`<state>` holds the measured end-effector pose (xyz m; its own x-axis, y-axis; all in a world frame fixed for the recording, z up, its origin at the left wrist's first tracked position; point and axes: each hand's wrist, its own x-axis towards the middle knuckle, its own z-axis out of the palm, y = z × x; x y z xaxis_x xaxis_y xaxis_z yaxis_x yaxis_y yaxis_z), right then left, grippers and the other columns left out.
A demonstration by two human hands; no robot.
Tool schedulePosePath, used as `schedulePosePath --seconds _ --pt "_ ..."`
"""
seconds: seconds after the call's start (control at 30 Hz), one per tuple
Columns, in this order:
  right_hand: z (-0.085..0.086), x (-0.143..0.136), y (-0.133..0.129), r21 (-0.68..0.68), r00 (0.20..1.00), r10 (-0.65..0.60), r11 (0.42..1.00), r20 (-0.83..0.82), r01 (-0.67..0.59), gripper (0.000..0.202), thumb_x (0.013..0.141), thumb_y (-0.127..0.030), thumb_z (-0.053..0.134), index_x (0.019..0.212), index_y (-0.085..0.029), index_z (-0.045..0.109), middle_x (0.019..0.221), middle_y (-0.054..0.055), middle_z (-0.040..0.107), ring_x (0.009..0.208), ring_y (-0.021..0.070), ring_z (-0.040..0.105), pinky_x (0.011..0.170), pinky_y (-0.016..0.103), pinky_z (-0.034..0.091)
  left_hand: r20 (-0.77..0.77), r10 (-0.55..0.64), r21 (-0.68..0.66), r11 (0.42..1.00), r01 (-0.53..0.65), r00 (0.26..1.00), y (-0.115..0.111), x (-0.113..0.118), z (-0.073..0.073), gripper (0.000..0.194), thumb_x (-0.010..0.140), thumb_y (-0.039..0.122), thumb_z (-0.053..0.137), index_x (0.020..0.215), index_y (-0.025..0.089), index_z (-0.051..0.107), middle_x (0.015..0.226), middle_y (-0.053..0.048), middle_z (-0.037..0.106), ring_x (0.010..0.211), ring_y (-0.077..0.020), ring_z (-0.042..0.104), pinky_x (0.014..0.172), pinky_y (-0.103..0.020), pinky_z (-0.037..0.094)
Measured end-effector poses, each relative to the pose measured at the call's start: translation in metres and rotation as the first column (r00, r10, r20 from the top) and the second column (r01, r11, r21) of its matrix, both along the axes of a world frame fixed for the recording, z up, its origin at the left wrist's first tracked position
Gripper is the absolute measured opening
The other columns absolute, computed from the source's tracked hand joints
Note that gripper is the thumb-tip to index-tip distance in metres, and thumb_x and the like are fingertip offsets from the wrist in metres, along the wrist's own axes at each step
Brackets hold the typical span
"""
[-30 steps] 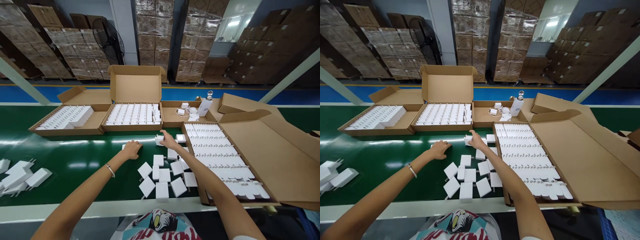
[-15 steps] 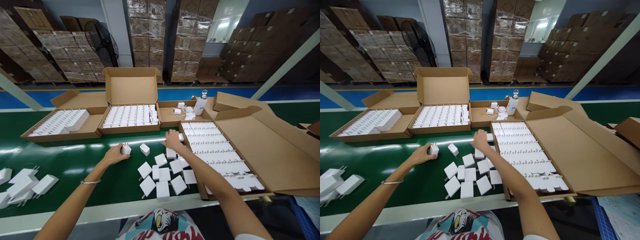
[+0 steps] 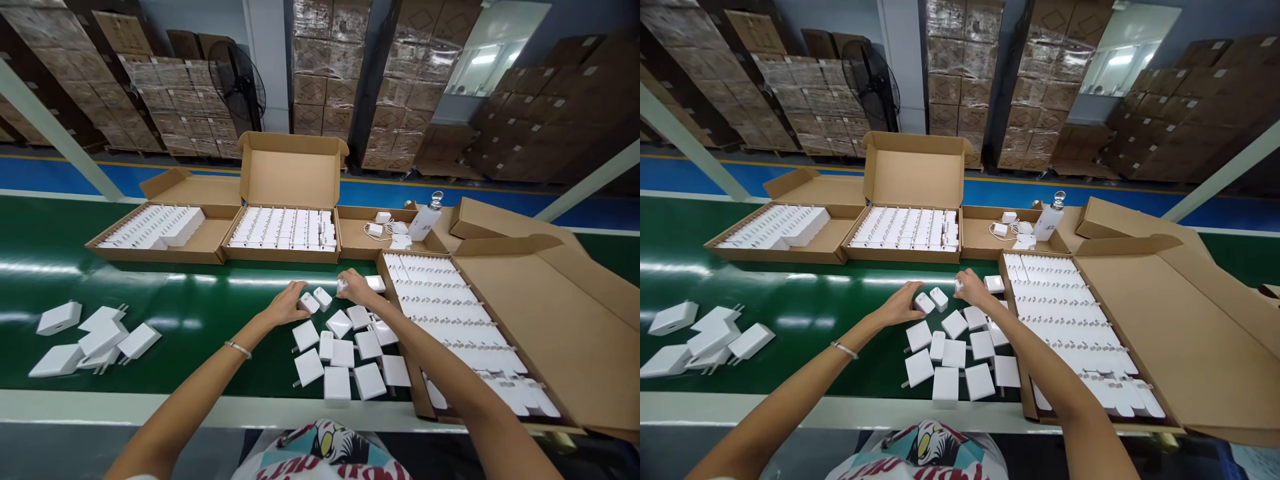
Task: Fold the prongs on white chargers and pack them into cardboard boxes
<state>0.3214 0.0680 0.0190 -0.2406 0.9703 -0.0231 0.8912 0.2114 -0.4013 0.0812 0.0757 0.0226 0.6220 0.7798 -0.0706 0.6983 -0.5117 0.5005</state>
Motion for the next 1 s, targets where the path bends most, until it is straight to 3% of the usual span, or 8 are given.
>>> schedulePosePath --seconds 0.07,0.17,0.33,0.47,0.57,0.8,0.9,1.0 --pt "-0.007 -0.004 0.003 0.025 0.999 0.036 0.999 -0.040 -0.035 0.035 0.064 -0.020 0.066 0.096 -0.018 0.052 0.109 0.008 0.045 0.101 0.0192 0.047 0.080 0.028 0.040 -0.003 -0.053 0.004 0.999 0.053 0.999 0.011 0.024 0.002 0.078 0.055 0.039 0.067 0.124 0.025 0.033 0.123 -0.006 0.044 0.102 -0.0254 0.049 0.076 -0.031 0.040" --pt "-0.014 -0.008 0.004 0.085 0.997 0.038 0.996 -0.067 -0.032 0.034 0.066 -0.019 0.063 0.098 -0.019 0.052 0.121 0.010 0.038 0.116 0.0220 0.035 0.087 0.032 0.037 -0.027 -0.085 0.004 0.996 0.085 0.996 0.018 0.048 0.002 0.063 0.053 0.038 0.068 0.111 0.028 0.047 0.100 -0.001 0.059 0.089 -0.0255 0.056 0.071 -0.031 0.041" --pt "-0.009 -0.014 -0.007 0.217 0.987 -0.143 0.964 -0.074 0.156 0.042 0.069 -0.008 0.054 0.110 -0.013 0.046 0.125 0.019 0.032 0.119 0.0341 0.025 0.090 0.052 0.027 -0.029 0.062 0.057 0.997 -0.060 0.998 -0.001 0.061 -0.005 0.055 0.059 0.048 0.062 0.108 0.026 0.047 0.104 -0.004 0.058 0.090 -0.0279 0.056 0.068 -0.034 0.042" --pt "0.001 -0.028 -0.014 0.275 0.984 -0.126 0.949 -0.123 0.155 0.031 0.083 -0.011 0.032 0.109 -0.012 0.049 0.115 0.015 0.045 0.109 0.0233 0.041 0.090 0.040 0.035 -0.019 0.196 0.098 0.976 -0.193 0.980 -0.018 0.076 -0.008 0.049 0.064 0.044 0.059 0.106 0.021 0.048 0.105 -0.007 0.058 0.087 -0.0276 0.058 0.067 -0.033 0.042" --pt "0.009 -0.045 -0.012 0.278 0.982 -0.060 0.954 -0.181 0.109 0.038 0.089 -0.026 0.029 0.121 -0.011 0.043 0.125 0.014 0.041 0.118 0.0220 0.034 0.098 0.039 0.029 0.010 0.267 0.130 0.955 -0.266 0.964 -0.018 0.082 0.003 0.032 0.072 0.039 0.051 0.099 0.020 0.051 0.094 -0.006 0.062 0.081 -0.0248 0.059 0.063 -0.030 0.041" --pt "0.043 -0.077 -0.045 0.100 0.908 0.148 0.988 -0.392 -0.118 0.069 0.085 -0.047 0.035 0.137 -0.006 0.012 0.138 0.016 0.023 0.126 0.0278 0.023 0.101 0.044 0.025 0.115 0.463 0.206 0.855 -0.477 0.879 0.011 0.032 0.026 0.039 0.073 0.044 0.049 0.106 0.022 0.049 0.100 -0.006 0.060 0.089 -0.0244 0.057 0.067 -0.031 0.042" --pt "0.057 -0.069 -0.057 -0.060 0.820 0.284 0.931 -0.496 -0.359 0.051 0.087 -0.045 0.031 0.131 -0.019 0.034 0.126 0.008 0.045 0.112 0.0239 0.045 0.093 0.040 0.036 0.191 0.535 0.204 0.798 -0.566 0.823 0.008 0.003 0.019 0.045 0.066 0.047 0.057 0.103 0.023 0.050 0.099 -0.004 0.061 0.088 -0.0232 0.057 0.069 -0.030 0.044" --pt "0.056 -0.068 -0.042 -0.037 0.780 0.122 0.983 -0.613 -0.182 0.045 0.088 -0.046 0.029 0.121 -0.022 0.048 0.121 0.006 0.050 0.113 0.0224 0.044 0.096 0.040 0.032 0.310 0.512 0.232 0.776 -0.586 0.801 -0.006 -0.008 0.014 0.045 0.064 0.045 0.060 0.103 0.023 0.051 0.096 -0.002 0.062 0.084 -0.0201 0.059 0.067 -0.028 0.045"
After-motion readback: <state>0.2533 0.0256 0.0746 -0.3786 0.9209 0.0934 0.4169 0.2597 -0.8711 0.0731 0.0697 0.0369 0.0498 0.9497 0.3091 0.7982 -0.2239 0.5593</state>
